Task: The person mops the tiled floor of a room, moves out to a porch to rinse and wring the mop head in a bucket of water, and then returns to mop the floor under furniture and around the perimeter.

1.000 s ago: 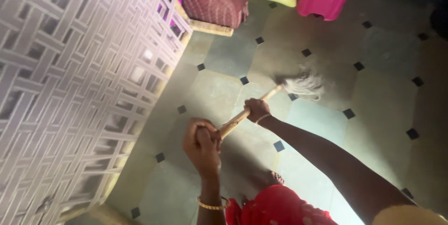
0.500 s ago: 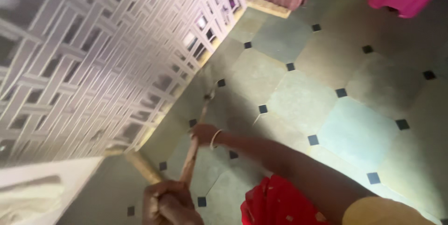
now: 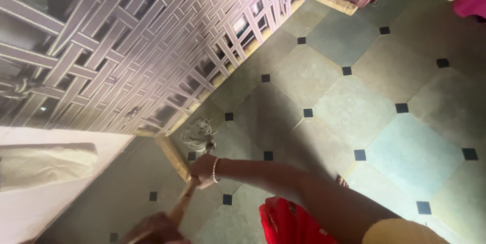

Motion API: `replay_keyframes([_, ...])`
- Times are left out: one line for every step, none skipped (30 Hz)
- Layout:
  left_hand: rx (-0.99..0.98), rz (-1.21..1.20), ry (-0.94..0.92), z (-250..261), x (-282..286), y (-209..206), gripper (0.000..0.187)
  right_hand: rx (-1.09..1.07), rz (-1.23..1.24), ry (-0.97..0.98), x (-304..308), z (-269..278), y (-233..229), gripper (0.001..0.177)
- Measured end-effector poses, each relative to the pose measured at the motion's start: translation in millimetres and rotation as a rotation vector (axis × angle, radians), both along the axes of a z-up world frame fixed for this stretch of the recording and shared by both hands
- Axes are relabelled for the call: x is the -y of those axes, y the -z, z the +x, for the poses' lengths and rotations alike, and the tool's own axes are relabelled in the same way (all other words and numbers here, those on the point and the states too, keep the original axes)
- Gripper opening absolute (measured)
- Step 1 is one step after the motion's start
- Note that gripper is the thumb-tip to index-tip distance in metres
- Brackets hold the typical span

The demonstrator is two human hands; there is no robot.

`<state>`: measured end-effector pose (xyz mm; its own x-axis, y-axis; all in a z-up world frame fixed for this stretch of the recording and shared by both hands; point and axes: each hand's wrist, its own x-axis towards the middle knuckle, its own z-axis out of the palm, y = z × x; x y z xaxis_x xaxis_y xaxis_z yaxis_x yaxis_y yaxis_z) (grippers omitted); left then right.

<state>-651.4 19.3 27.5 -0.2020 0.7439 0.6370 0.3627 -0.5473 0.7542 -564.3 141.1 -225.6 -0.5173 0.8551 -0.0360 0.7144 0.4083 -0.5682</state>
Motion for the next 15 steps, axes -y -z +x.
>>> replay_keyframes([0.036,0.002,0.008,1,-1,-6,0.021,0.065,0.032,0.006,-4,1,4,0.023])
replay_keyframes([0.069,-0.006,0.022,3,-2,-14,0.021,0.086,0.037,0.01,-7,5,10,0.022])
replay_keyframes([0.1,-0.022,0.038,8,-1,-21,0.022,0.108,0.042,0.015,-15,15,16,0.021])
replay_keyframes([0.13,-0.042,0.071,14,-3,-28,0.022,0.131,0.051,0.024,-25,28,24,0.021])
replay_keyframes([0.162,-0.062,0.108,20,-5,-35,0.022,0.101,0.086,0.078,-31,44,34,0.02])
replay_keyframes([0.197,-0.092,0.137,25,-6,-38,0.022,0.075,0.117,0.124,-33,63,48,0.019])
replay_keyframes([0.23,-0.126,0.173,30,-7,-38,0.022,0.105,0.129,0.194,-36,81,63,0.022])
replay_keyframes([0.257,-0.169,0.206,35,-6,-34,0.022,0.133,0.14,0.256,-37,96,78,0.026])
replay_keyframes([0.289,-0.215,0.236,39,-5,-29,0.023,0.109,0.096,0.32,-39,117,94,0.025])
replay_keyframes([0.318,-0.26,0.29,48,-8,-17,0.023,0.083,0.049,0.377,-40,139,110,0.025])
replay_keyframes([0.313,-0.275,0.333,57,-12,-4,0.023,0.042,0.21,0.339,-37,160,120,0.019])
replay_keyframes([0.299,-0.264,0.369,66,-18,9,0.023,0.0,0.375,0.296,-34,179,127,0.014])
replay_keyframes([0.23,-0.19,0.399,77,-27,21,0.022,-0.015,0.224,0.468,-28,193,132,0.02])
replay_keyframes([0.157,-0.12,0.42,84,-33,30,0.022,-0.029,0.068,0.632,-20,202,136,0.028])
replay_keyframes([0.178,-0.27,0.414,86,-26,35,0.024,-0.045,0.149,0.658,-9,214,139,0.025])
